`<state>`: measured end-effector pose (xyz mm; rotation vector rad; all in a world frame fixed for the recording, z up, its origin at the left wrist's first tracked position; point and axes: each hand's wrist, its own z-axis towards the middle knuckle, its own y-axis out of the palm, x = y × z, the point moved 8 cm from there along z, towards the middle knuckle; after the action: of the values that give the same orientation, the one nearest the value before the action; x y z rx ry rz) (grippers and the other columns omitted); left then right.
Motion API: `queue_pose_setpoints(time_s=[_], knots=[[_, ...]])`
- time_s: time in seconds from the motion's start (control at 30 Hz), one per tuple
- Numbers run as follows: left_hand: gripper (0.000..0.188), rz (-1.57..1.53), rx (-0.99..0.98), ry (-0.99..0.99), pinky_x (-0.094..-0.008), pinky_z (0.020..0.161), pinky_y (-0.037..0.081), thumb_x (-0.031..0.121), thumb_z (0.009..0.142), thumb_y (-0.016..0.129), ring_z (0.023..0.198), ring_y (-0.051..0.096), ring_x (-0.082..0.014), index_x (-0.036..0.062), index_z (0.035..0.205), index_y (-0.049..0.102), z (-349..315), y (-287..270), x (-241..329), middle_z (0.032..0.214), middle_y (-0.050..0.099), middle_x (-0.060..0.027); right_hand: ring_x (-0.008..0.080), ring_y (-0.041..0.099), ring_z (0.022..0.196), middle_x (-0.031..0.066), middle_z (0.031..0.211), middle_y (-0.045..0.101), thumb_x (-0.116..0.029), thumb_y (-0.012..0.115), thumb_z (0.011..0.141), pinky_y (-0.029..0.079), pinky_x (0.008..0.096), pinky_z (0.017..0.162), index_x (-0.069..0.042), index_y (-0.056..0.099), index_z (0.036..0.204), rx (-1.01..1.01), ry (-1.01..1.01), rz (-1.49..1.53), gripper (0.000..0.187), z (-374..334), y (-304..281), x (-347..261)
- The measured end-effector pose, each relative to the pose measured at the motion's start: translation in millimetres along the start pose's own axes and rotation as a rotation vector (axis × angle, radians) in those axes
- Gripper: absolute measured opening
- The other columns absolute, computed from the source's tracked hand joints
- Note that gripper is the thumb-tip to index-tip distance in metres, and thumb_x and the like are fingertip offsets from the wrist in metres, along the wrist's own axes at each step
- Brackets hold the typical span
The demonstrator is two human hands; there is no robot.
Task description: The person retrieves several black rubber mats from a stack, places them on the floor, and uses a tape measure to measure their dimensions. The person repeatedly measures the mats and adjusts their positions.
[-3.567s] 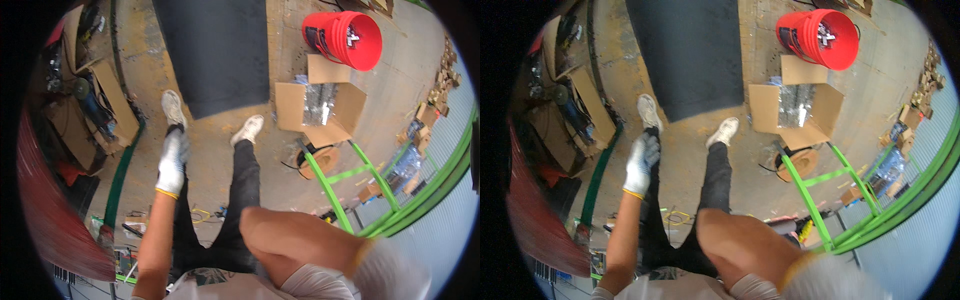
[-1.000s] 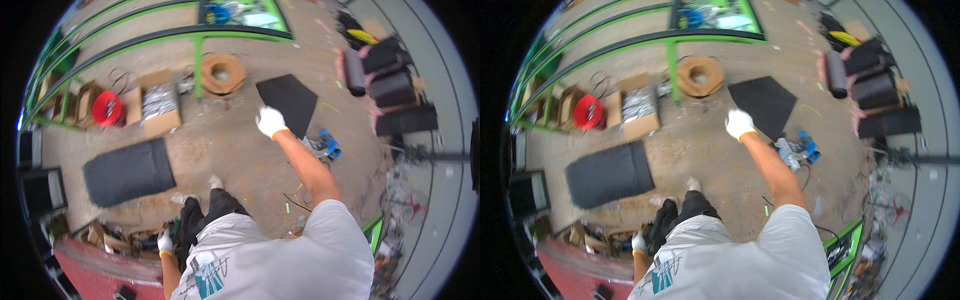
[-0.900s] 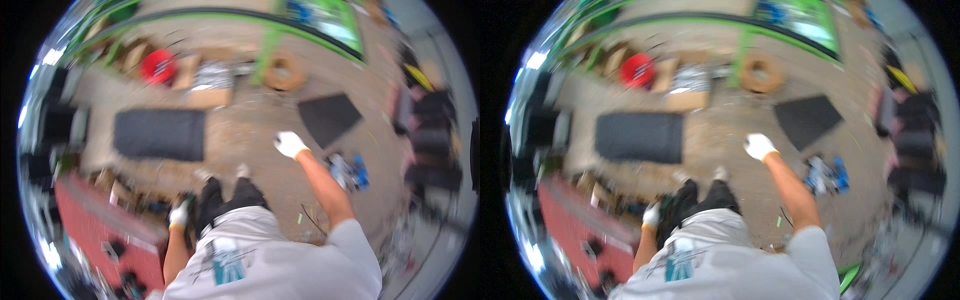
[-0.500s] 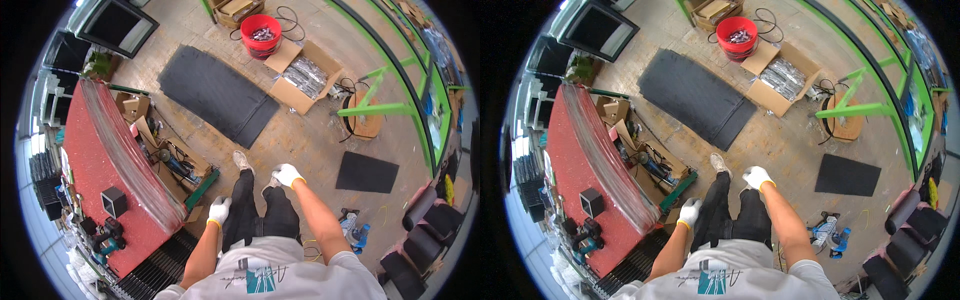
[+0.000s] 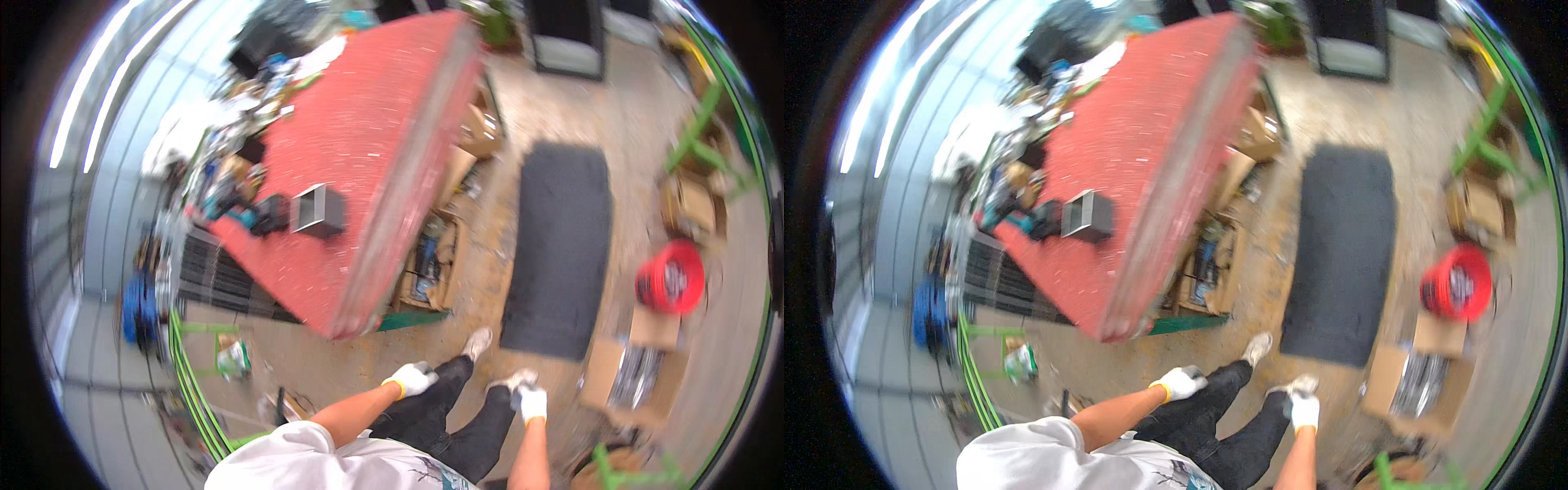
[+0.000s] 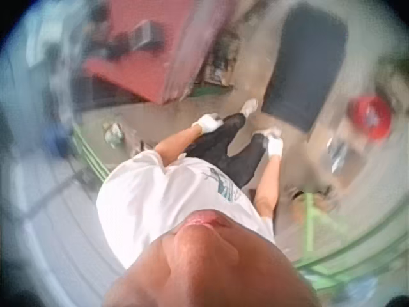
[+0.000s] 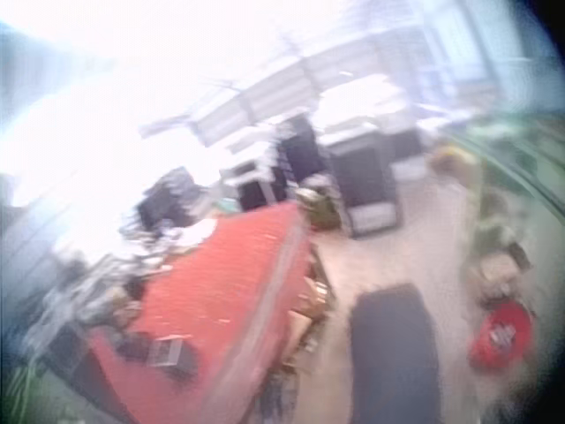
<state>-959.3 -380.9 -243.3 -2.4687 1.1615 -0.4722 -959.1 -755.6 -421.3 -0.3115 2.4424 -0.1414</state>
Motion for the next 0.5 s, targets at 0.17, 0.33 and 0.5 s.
queue_pose_setpoints(time_s=[0.17, 0.33, 0.5], knots=[[0.059, -0.186, 0.041, 0.078, -0.0448, 0.114, 0.049, 0.052, 0.1, 0.059, 0.134, 0.065, -0.0411, 0.0101, 0.139, 0.071, -61, 0, 42, 0.142, 0.07, -0.0228, 0.0293, 0.075, 0.073, 0.0145, 0.085, 0.078, -0.023, 0.063, 0.095, 0.061, 0.0417, 0.071, 0.0, 0.078, 0.089, -0.277, 0.076, -0.224, 0.029, -11, -73, 9], [0.058, -0.268, 0.203, 0.136, -0.0456, 0.111, 0.051, 0.052, 0.098, 0.058, 0.128, 0.068, -0.0413, 0.0106, 0.135, 0.074, -92, -35, 60, 0.134, 0.074, -0.0229, 0.0366, 0.07, 0.075, 0.0145, 0.083, 0.073, -0.026, 0.06, 0.098, 0.056, 0.0532, 0.066, -0.013, 0.071, 0.094, -0.225, 0.326, 0.207, 0.017, 40, -185, 60], [0.06, -0.318, 0.296, 0.13, -0.0459, 0.11, 0.051, 0.053, 0.098, 0.058, 0.127, 0.069, -0.0416, 0.0085, 0.135, 0.074, -81, -49, 39, 0.134, 0.074, -0.024, 0.0299, 0.062, 0.052, 0.0134, 0.068, 0.066, -0.006, 0.069, 0.088, 0.054, 0.0478, 0.049, 0.0, 0.071, 0.091, -0.048, 0.161, 0.28, 0.007, 39, -259, -17]])
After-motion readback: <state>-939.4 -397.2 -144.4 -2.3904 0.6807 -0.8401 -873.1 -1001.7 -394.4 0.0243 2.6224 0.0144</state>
